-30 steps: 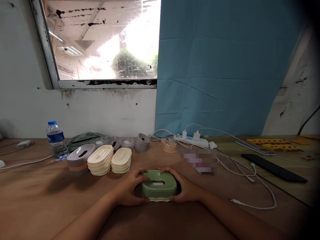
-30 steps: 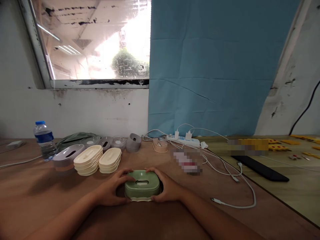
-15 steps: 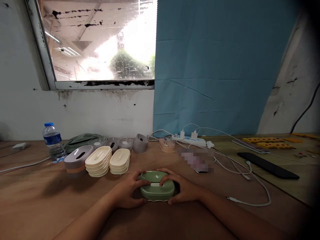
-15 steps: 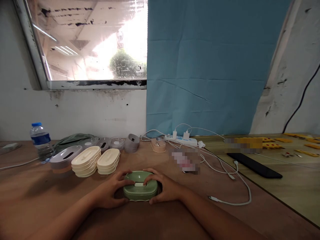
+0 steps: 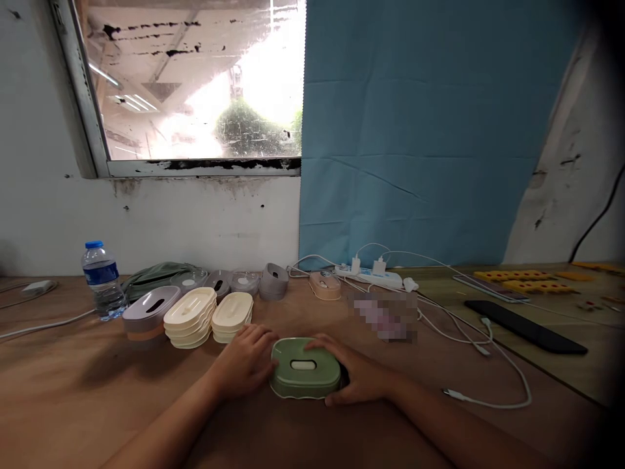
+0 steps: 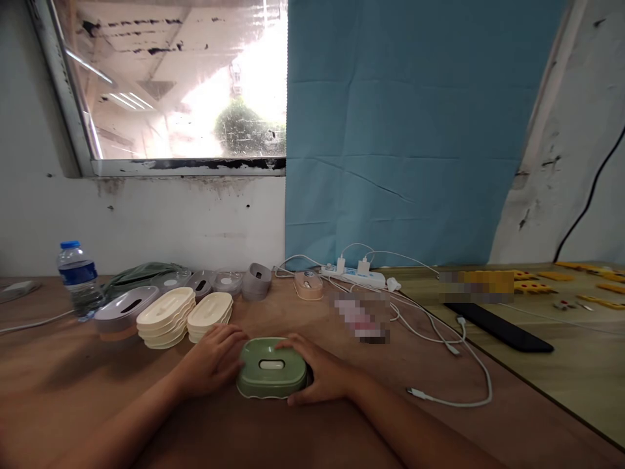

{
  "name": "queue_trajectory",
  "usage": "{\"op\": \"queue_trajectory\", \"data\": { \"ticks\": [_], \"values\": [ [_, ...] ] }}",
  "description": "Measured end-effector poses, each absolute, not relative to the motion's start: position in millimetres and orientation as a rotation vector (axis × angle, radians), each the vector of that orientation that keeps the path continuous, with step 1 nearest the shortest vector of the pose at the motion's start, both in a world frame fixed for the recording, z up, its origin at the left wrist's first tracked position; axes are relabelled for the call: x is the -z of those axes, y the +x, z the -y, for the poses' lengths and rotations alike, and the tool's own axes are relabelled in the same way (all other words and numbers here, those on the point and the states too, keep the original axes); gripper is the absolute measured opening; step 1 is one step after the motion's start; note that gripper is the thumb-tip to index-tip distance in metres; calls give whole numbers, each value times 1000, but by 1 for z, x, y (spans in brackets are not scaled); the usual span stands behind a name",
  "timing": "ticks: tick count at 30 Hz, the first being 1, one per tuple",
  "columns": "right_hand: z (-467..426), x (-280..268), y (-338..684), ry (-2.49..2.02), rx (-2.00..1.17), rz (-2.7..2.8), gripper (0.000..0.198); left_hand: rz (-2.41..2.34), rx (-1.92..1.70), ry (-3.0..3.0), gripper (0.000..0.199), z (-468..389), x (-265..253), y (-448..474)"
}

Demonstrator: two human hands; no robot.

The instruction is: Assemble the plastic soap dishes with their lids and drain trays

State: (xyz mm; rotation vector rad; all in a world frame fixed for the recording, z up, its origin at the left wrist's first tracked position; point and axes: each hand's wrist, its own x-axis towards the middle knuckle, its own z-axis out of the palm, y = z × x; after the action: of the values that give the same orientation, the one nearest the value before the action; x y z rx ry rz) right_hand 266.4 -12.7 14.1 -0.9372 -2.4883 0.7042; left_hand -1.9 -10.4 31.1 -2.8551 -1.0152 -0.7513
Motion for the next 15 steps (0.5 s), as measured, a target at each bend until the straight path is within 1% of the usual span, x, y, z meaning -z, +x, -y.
{"op": "queue_trajectory", "data": {
  "ticks": [2, 5, 10, 15],
  "values": [
    [12, -14, 266, -914, -710, 2490, 78, 1119, 779, -2662, 24, -10, -36, -3],
    [11, -14, 266, -903, -730, 2481, 79, 1349, 680, -2397, 25, -56, -48, -10],
    [10, -13, 267, -906, -729, 2482, 80, 1632, 663, -2257, 36, -127, -53, -33],
    [10, -13, 267, -901, -753, 2488, 81, 1715, 577, -2349, 46, -149, -44, -44]
  ]
}}
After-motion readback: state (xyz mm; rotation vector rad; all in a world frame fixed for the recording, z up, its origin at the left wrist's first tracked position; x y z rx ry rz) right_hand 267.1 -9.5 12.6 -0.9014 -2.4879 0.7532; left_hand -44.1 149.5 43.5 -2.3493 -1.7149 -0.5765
